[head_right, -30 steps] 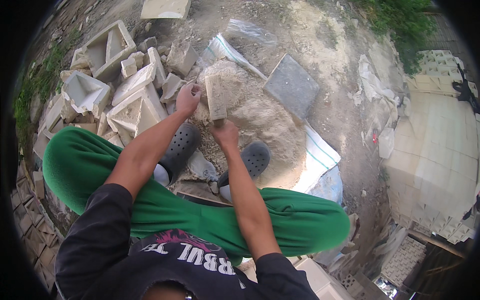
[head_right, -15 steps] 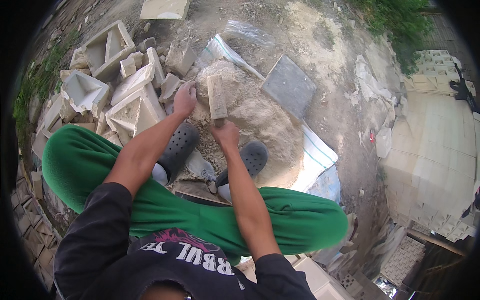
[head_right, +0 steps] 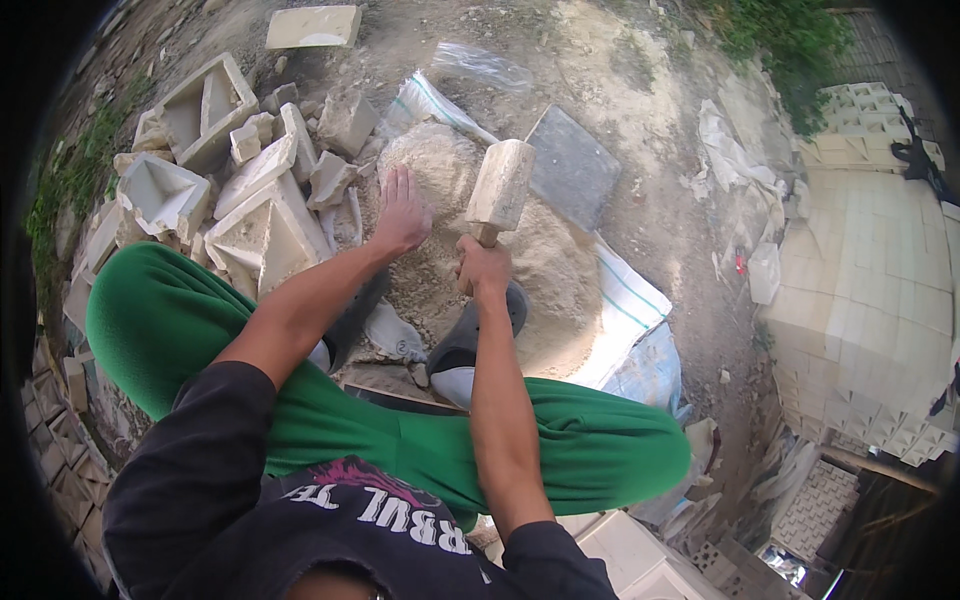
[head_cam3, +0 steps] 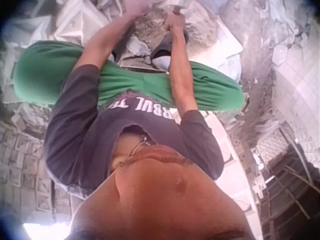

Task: The person sits on the ground and repeatedly strikes a small piece of stone with a wooden mallet to break it into smaller fragments. The person handles the stone pieces with their hands, repositioning them between strikes.

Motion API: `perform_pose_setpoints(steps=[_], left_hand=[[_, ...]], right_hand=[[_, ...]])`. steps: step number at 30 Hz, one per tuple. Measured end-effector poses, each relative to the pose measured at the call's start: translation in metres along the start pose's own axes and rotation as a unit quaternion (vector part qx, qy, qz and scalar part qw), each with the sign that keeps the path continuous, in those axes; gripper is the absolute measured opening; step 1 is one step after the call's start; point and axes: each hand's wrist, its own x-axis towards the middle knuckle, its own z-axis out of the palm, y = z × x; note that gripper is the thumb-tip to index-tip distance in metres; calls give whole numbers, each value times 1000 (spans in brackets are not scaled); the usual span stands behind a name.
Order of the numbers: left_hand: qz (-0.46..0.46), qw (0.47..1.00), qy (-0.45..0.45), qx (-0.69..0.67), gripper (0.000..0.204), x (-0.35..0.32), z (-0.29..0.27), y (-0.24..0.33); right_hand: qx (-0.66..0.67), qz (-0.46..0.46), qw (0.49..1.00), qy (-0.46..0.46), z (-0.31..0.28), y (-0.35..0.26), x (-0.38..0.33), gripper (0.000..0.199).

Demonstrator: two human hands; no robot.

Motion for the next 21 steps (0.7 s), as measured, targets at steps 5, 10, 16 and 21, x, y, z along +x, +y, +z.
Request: perform_pose_setpoints(steps=[5, 10, 16, 21], left_hand=[[146, 957, -162, -191, 63, -12, 8, 23], [104, 993, 4, -63, 69, 17, -18, 18], [41, 998, 44, 32, 73, 36, -1, -7], [188, 975, -98, -73, 66, -14, 28, 59]], right_hand=[[64, -29, 997, 18, -30, -36, -8, 22], [80, -35, 996, 21, -56, -34, -14, 21], [104, 32, 994, 21, -58, -7, -13, 19], [136, 46, 990, 9, -55, -11, -14, 19]])
